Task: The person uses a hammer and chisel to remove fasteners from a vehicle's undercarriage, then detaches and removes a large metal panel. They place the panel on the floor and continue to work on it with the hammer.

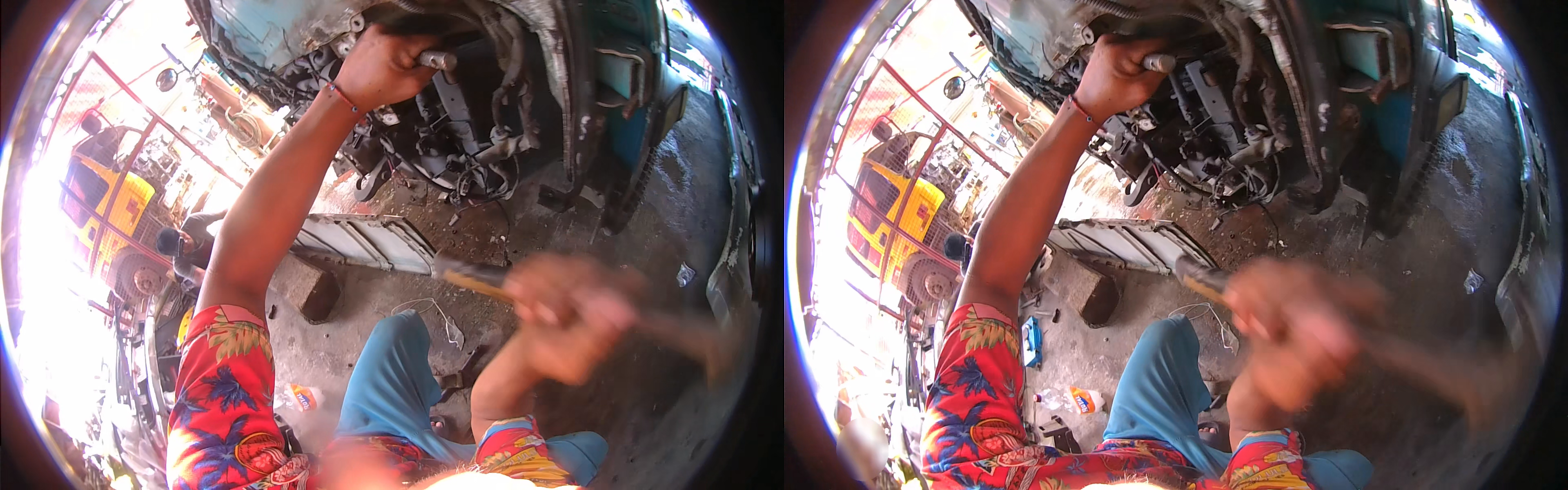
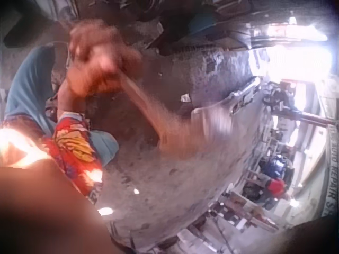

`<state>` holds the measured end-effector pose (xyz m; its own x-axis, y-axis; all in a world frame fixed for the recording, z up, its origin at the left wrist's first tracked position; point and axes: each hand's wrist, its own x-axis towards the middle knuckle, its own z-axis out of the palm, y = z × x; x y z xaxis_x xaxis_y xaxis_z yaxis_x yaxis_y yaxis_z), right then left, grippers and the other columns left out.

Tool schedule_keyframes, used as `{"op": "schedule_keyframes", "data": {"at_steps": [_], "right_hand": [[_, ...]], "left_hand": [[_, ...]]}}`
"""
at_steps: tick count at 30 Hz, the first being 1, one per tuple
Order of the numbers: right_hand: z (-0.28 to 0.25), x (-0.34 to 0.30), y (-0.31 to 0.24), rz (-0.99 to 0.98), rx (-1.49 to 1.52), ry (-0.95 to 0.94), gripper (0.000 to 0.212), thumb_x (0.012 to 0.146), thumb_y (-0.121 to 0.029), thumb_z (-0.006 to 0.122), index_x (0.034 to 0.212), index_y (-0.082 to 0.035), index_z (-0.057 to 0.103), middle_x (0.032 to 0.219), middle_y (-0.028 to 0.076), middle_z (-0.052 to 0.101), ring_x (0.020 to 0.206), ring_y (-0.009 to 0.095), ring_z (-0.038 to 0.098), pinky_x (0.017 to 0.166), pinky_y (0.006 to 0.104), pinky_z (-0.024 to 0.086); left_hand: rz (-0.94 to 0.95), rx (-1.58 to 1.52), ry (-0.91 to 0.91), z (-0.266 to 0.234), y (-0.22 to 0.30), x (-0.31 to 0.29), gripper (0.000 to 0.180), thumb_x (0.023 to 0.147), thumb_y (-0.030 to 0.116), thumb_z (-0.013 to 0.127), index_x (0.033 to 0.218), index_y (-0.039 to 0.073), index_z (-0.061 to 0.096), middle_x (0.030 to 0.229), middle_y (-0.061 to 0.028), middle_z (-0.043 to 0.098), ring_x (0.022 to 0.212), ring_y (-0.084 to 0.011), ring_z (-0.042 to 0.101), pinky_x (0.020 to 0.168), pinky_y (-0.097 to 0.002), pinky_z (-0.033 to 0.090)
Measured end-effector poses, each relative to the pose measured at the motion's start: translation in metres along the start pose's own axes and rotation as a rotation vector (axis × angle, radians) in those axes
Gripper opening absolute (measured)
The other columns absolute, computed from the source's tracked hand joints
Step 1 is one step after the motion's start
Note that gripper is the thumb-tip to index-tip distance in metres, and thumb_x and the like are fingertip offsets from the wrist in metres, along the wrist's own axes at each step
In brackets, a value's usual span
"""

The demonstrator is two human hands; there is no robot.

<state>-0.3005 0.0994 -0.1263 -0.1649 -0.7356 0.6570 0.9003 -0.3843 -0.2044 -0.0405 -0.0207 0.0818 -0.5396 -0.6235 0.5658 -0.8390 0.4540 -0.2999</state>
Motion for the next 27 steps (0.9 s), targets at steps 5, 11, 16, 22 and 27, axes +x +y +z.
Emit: {"op": "schedule_keyframes", "data": {"at_steps": [5,11,16,22,27], "right_hand": [[0.020,0.038,-0.013,-0.334,-0.114,-0.147,0.041,0.112,-0.043,0.053,0.093,-0.007,0.057,0.068,0.005,0.055,0.049,0.018,0.049,0.052,0.0372,0.046],[-0.009,-0.015,0.121,0.482,-0.647,0.014,0.032,0.110,-0.032,0.068,0.093,-0.007,0.056,0.058,-0.003,0.049,0.045,0.010,0.050,0.044,0.0301,0.041],[-0.050,-0.057,0.115,0.594,-0.432,0.093,0.031,0.110,-0.029,0.066,0.091,-0.008,0.054,0.058,-0.003,0.049,0.046,0.008,0.049,0.044,0.0282,0.040],[-0.057,-0.050,0.102,0.532,-0.404,0.098,0.031,0.110,-0.023,0.065,0.087,-0.009,0.051,0.058,-0.001,0.050,0.045,0.009,0.047,0.044,0.0282,0.039],[-0.042,-0.051,0.085,0.573,-0.520,0.012,0.031,0.110,-0.021,0.064,0.086,-0.008,0.050,0.058,-0.001,0.050,0.046,0.009,0.047,0.046,0.0288,0.041]], "left_hand": [[0.039,-0.020,0.029,0.000,-0.004,0.000,0.040,0.080,0.016,0.079,0.120,0.016,0.080,0.102,-0.0167,0.078,0.095,-0.0392,0.073,0.083,-0.0457,0.061],[0.058,0.098,0.002,0.001,-0.005,-0.002,0.039,0.075,0.022,0.083,0.114,0.018,0.081,0.100,-0.0116,0.080,0.090,-0.0360,0.076,0.076,-0.0451,0.062],[0.270,0.076,0.001,0.020,-0.002,-0.022,0.029,0.073,0.022,0.084,0.101,0.018,0.079,0.086,-0.0053,0.076,0.078,-0.0327,0.074,0.064,-0.0454,0.059],[0.529,-0.053,-0.154,0.038,0.038,-0.078,0.051,0.057,0.026,0.083,0.105,0.014,0.074,0.083,-0.0019,0.066,0.076,-0.0253,0.070,0.066,-0.0407,0.056],[0.260,-0.230,0.012,0.034,0.057,-0.131,0.051,0.080,0.046,0.077,0.113,0.008,0.075,0.076,-0.0002,0.063,0.068,-0.0237,0.066,0.063,-0.0398,0.050]]}}
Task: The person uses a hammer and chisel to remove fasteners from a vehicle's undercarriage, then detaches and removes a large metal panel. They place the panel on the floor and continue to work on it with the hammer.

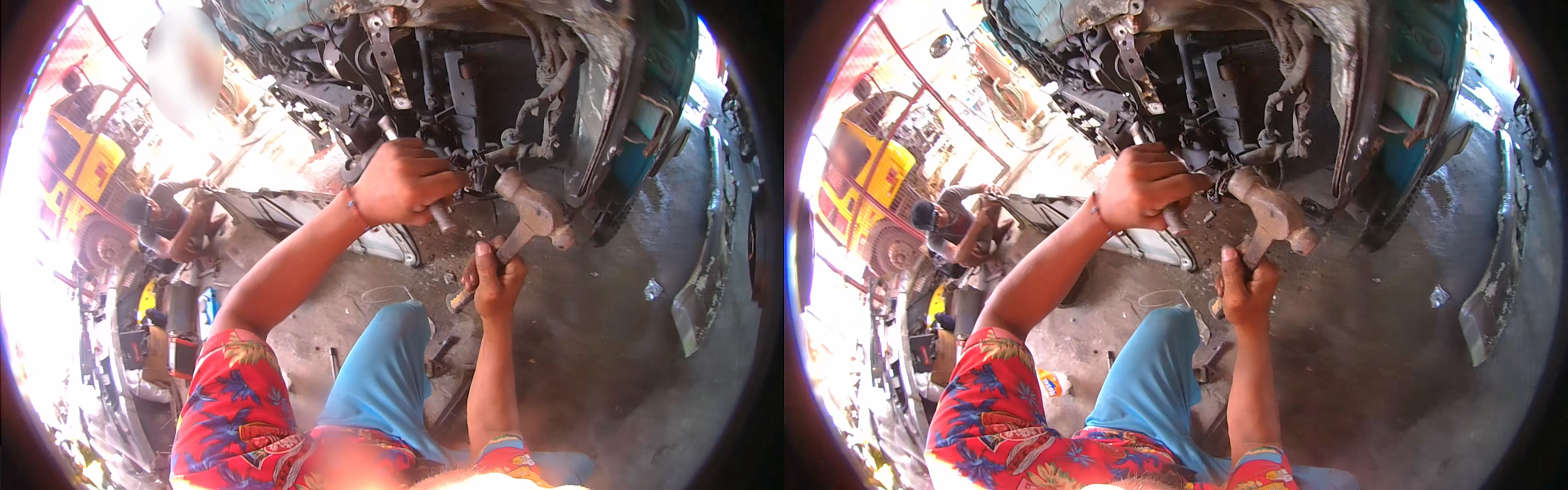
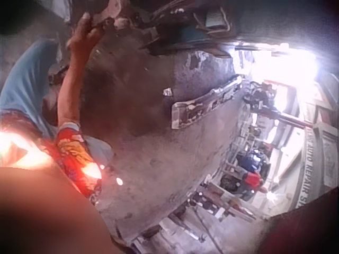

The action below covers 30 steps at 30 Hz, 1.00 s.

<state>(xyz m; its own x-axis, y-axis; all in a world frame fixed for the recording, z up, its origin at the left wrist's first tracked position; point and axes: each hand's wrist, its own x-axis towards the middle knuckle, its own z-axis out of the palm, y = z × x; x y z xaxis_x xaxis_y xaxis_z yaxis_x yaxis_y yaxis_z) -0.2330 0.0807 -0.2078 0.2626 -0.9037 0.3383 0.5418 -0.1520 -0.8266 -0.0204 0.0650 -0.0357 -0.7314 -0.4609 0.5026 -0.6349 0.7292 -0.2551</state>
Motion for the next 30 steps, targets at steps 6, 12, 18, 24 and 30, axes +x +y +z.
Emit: {"op": "schedule_keyframes", "data": {"at_steps": [6,12,18,24,30], "right_hand": [[0.016,0.018,-0.057,-0.034,-0.493,-0.229,0.034,0.109,-0.031,0.066,0.090,-0.005,0.057,0.062,-0.001,0.053,0.050,0.008,0.051,0.047,0.0278,0.039],[0.040,0.002,-0.114,0.172,-0.788,-0.247,0.037,0.108,-0.033,0.064,0.087,-0.004,0.058,0.061,0.003,0.052,0.056,0.013,0.055,0.054,0.0341,0.041],[0.048,-0.055,-0.120,0.493,-0.648,-0.166,0.022,0.103,-0.023,0.064,0.111,-0.003,0.056,0.074,0.005,0.057,0.058,0.015,0.058,0.055,0.0298,0.049],[0.059,-0.103,-0.118,0.630,-0.381,-0.027,0.031,0.101,-0.015,0.064,0.126,-0.001,0.051,0.079,0.006,0.055,0.059,0.018,0.060,0.050,0.0337,0.053],[0.055,-0.132,-0.124,0.702,-0.468,0.149,0.044,0.096,-0.022,0.070,0.128,0.004,0.054,0.078,0.008,0.056,0.050,0.020,0.058,0.044,0.0342,0.049]], "left_hand": [[-0.749,-0.186,0.563,-0.009,0.027,-0.053,0.033,0.090,0.001,0.069,0.123,0.004,0.076,0.084,-0.0107,0.068,0.074,-0.0230,0.068,0.072,-0.0340,0.055],[-1.109,-0.734,1.049,0.017,-0.022,-0.058,0.031,0.107,0.015,0.069,0.134,-0.001,0.070,0.109,-0.0126,0.078,0.094,-0.0126,0.067,0.085,-0.0297,0.055],[-1.046,-0.780,1.104,0.024,-0.045,-0.033,0.039,0.104,0.016,0.070,0.138,-0.004,0.067,0.141,-0.0268,0.068,0.130,-0.0412,0.067,0.110,-0.0417,0.051],[-1.093,-0.783,0.995,0.016,-0.067,-0.024,0.047,0.101,0.018,0.071,0.142,-0.004,0.063,0.137,-0.0283,0.069,0.126,-0.0462,0.066,0.108,-0.0456,0.052],[-1.131,-0.502,0.841,0.031,-0.084,-0.014,0.051,0.099,0.023,0.072,0.146,0.006,0.064,0.132,-0.0187,0.074,0.117,-0.0394,0.071,0.095,-0.0535,0.050]]}}
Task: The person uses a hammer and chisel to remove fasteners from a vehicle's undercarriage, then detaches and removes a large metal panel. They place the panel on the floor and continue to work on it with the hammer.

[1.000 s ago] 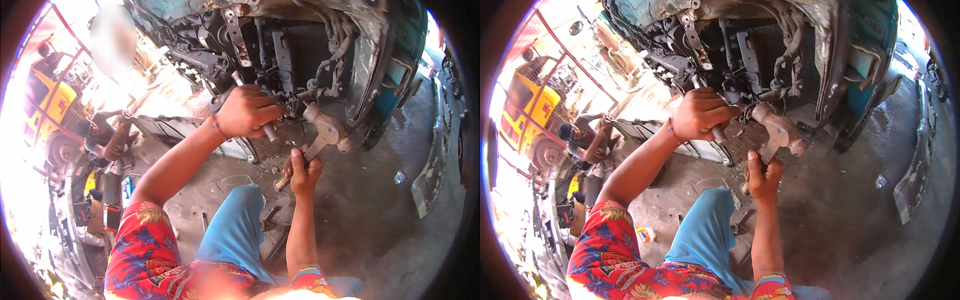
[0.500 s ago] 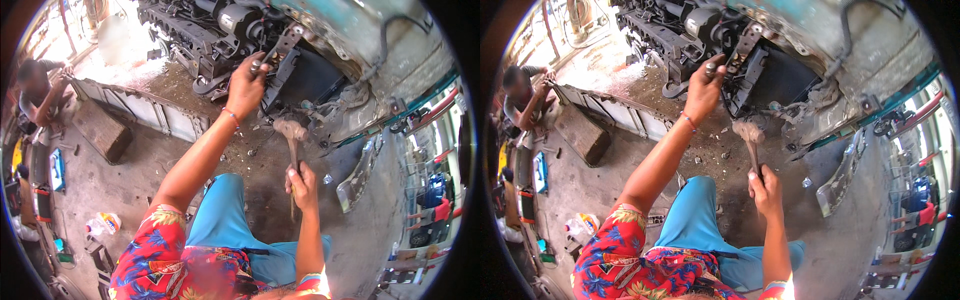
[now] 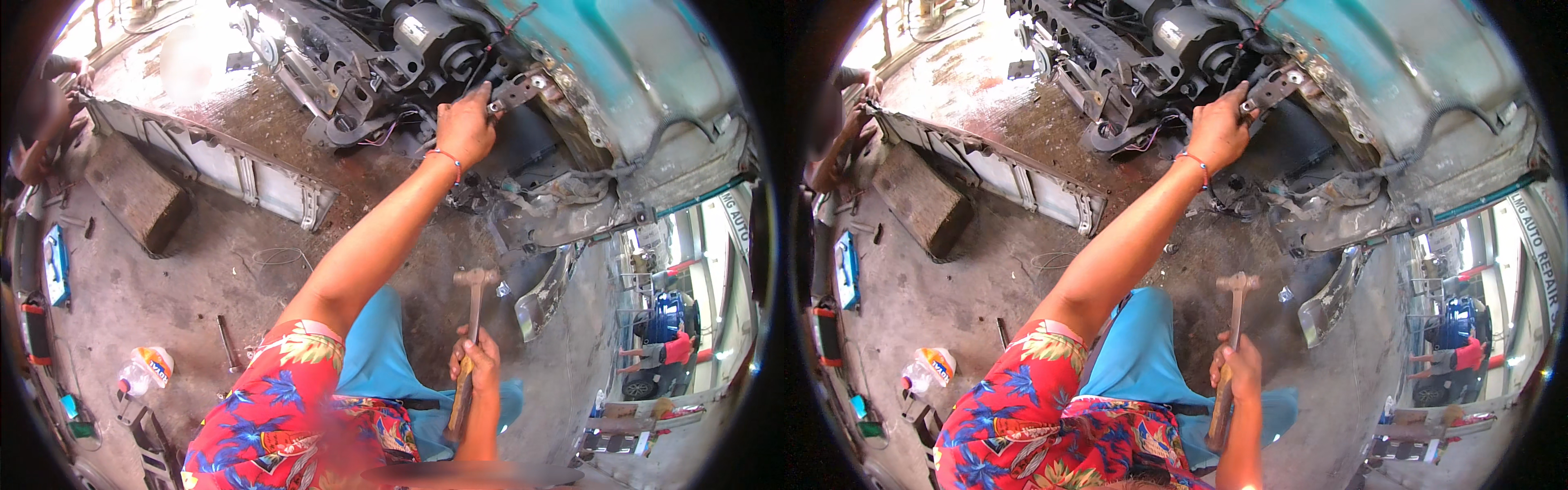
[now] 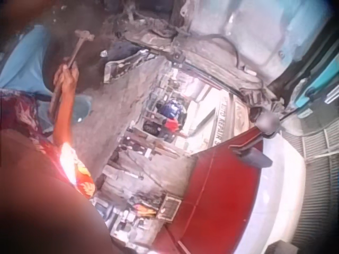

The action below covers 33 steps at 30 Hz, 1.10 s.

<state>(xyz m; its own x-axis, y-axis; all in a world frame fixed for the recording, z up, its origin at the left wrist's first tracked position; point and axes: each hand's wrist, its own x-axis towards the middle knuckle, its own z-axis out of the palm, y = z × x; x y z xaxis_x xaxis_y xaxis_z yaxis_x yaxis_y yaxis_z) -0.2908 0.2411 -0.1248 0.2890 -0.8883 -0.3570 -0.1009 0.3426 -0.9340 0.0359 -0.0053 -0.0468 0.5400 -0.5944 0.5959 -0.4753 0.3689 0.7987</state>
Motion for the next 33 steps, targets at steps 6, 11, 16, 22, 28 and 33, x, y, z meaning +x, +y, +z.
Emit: {"op": "schedule_keyframes", "data": {"at_steps": [6,11,16,22,28,33], "right_hand": [[-0.011,-0.017,0.047,0.099,-0.070,0.114,0.037,0.094,-0.017,0.066,0.125,0.002,0.060,0.075,0.009,0.059,0.050,0.022,0.059,0.044,0.0355,0.047],[-0.013,-0.028,0.074,0.189,-0.076,0.195,0.035,0.094,-0.013,0.064,0.126,0.002,0.063,0.076,0.009,0.060,0.052,0.022,0.061,0.047,0.0363,0.049],[-0.007,-0.036,0.086,0.185,-0.071,0.191,0.037,0.095,-0.012,0.064,0.128,0.003,0.062,0.076,0.009,0.060,0.053,0.023,0.061,0.048,0.0363,0.049],[-0.008,-0.038,0.097,0.151,-0.047,0.142,0.040,0.094,-0.016,0.066,0.129,0.004,0.062,0.078,0.010,0.063,0.055,0.021,0.063,0.050,0.0346,0.050],[-0.026,-0.032,0.059,0.088,-0.097,0.045,0.042,0.094,-0.018,0.066,0.129,0.005,0.062,0.077,0.007,0.063,0.058,0.017,0.063,0.054,0.0321,0.051],[-0.037,-0.031,-0.010,-0.064,-0.218,0.010,0.046,0.092,-0.019,0.067,0.130,0.007,0.064,0.077,0.004,0.062,0.060,0.014,0.060,0.056,0.0289,0.048]], "left_hand": [[0.023,0.053,0.084,0.011,-0.009,-0.005,0.054,0.091,0.018,0.073,0.145,0.011,0.066,0.131,-0.0125,0.075,0.118,-0.0319,0.071,0.094,-0.0490,0.047],[0.008,0.045,0.091,0.009,-0.007,-0.007,0.054,0.092,0.019,0.071,0.145,0.012,0.067,0.130,-0.0119,0.074,0.120,-0.0312,0.069,0.094,-0.0498,0.046],[0.019,0.063,0.115,0.006,-0.006,-0.007,0.057,0.089,0.015,0.070,0.146,0.012,0.066,0.132,-0.0116,0.073,0.120,-0.0306,0.069,0.095,-0.0507,0.046],[-0.056,-0.044,0.037,0.009,-0.009,-0.003,0.052,0.094,0.021,0.072,0.146,0.015,0.067,0.138,-0.0137,0.073,0.124,-0.0344,0.069,0.100,-0.0532,0.050],[-0.081,-0.198,-0.017,0.004,-0.012,-0.002,0.044,0.104,0.022,0.072,0.146,0.008,0.067,0.117,-0.0260,0.078,0.107,-0.0245,0.078,0.095,-0.0358,0.056],[-0.042,-0.283,-0.014,-0.015,0.009,-0.019,0.035,0.106,0.022,0.071,0.134,0.001,0.070,0.106,-0.0244,0.078,0.097,-0.0360,0.077,0.088,-0.0382,0.057]]}}
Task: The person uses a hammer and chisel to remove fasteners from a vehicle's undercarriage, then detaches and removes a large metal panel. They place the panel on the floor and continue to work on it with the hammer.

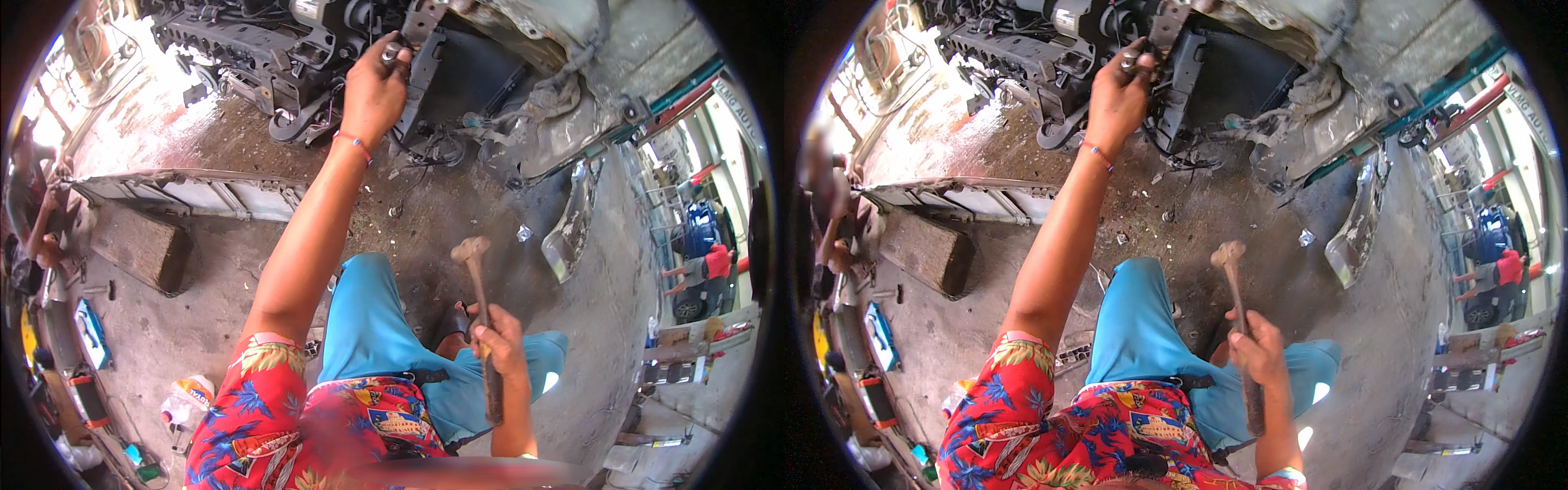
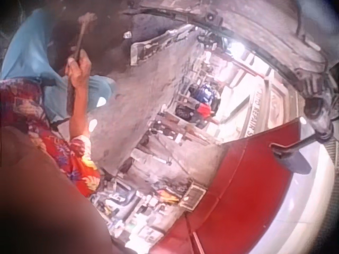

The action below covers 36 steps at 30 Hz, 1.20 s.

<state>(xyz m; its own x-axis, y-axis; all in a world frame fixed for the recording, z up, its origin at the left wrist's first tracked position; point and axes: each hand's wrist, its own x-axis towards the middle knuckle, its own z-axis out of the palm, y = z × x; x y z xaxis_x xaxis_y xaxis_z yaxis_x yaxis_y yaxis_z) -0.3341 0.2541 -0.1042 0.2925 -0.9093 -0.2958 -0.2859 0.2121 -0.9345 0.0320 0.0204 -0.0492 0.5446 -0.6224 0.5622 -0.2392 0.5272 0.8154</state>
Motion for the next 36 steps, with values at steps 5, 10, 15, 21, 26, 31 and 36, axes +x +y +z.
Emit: {"op": "schedule_keyframes", "data": {"at_steps": [5,10,15,21,26,31,36], "right_hand": [[-0.053,-0.036,-0.023,-0.156,-0.089,0.110,0.056,0.090,-0.023,0.072,0.135,0.009,0.061,0.080,0.004,0.061,0.059,0.015,0.058,0.056,0.0278,0.047],[-0.140,-0.088,0.017,0.023,-0.460,0.580,0.050,0.096,-0.012,0.071,0.141,0.007,0.058,0.076,0.003,0.059,0.054,0.013,0.056,0.049,0.0268,0.047],[-0.217,-0.113,0.117,-0.195,0.036,0.688,0.043,0.098,-0.020,0.067,0.132,0.006,0.064,0.077,0.006,0.062,0.052,0.013,0.055,0.048,0.0279,0.045],[-0.218,-0.099,0.333,0.625,-0.481,0.896,0.050,0.101,-0.023,0.066,0.141,0.007,0.059,0.088,0.012,0.068,0.074,0.018,0.065,0.067,0.0364,0.056],[-0.127,-0.086,0.425,0.844,-0.273,0.706,0.051,0.102,-0.023,0.066,0.142,0.007,0.058,0.090,0.012,0.069,0.076,0.019,0.066,0.068,0.0359,0.056],[-0.032,-0.120,0.434,0.937,-0.052,0.555,0.052,0.102,-0.023,0.067,0.143,0.007,0.056,0.091,0.012,0.069,0.077,0.019,0.066,0.069,0.0355,0.056],[-0.016,-0.155,0.424,0.953,0.013,0.560,0.053,0.103,-0.023,0.067,0.145,0.007,0.055,0.093,0.013,0.069,0.078,0.020,0.067,0.070,0.0350,0.056]], "left_hand": [[0.325,0.565,0.090,-0.050,0.017,-0.036,0.050,0.109,0.051,0.061,0.103,0.001,0.068,0.100,-0.0224,0.073,0.091,-0.0427,0.070,0.085,-0.0489,0.054],[-0.336,0.472,-0.202,-0.136,-0.014,-0.079,0.054,0.107,0.049,0.068,0.105,-0.005,0.074,0.082,-0.0054,0.072,0.072,-0.0164,0.061,0.070,-0.0296,0.049],[-0.943,0.141,-0.095,-0.204,-0.052,-0.161,0.037,0.106,0.040,0.072,0.109,0.003,0.074,0.100,-0.0079,0.077,0.080,-0.0226,0.080,0.060,-0.0313,0.054],[-1.146,-0.407,-0.094,-0.208,-0.060,-0.211,0.063,0.104,0.041,0.063,0.150,-0.003,0.058,0.121,-0.0147,0.076,0.111,-0.0301,0.076,0.082,-0.0345,0.056],[-1.043,-0.658,-0.081,-0.169,-0.044,-0.213,0.067,0.101,0.037,0.072,0.154,0.000,0.054,0.127,-0.0148,0.075,0.100,-0.0238,0.073,0.080,-0.0343,0.053],[-1.197,-1.095,-0.102,-0.129,-0.032,-0.226,0.054,0.103,0.029,0.071,0.155,0.018,0.058,0.141,-0.0054,0.074,0.097,-0.0196,0.074,0.086,-0.0426,0.049],[-1.155,-1.349,-0.438,-0.072,-0.022,-0.239,0.059,0.101,0.027,0.076,0.153,0.008,0.056,0.106,-0.0057,0.074,0.082,-0.0167,0.066,0.083,-0.0383,0.046]]}}
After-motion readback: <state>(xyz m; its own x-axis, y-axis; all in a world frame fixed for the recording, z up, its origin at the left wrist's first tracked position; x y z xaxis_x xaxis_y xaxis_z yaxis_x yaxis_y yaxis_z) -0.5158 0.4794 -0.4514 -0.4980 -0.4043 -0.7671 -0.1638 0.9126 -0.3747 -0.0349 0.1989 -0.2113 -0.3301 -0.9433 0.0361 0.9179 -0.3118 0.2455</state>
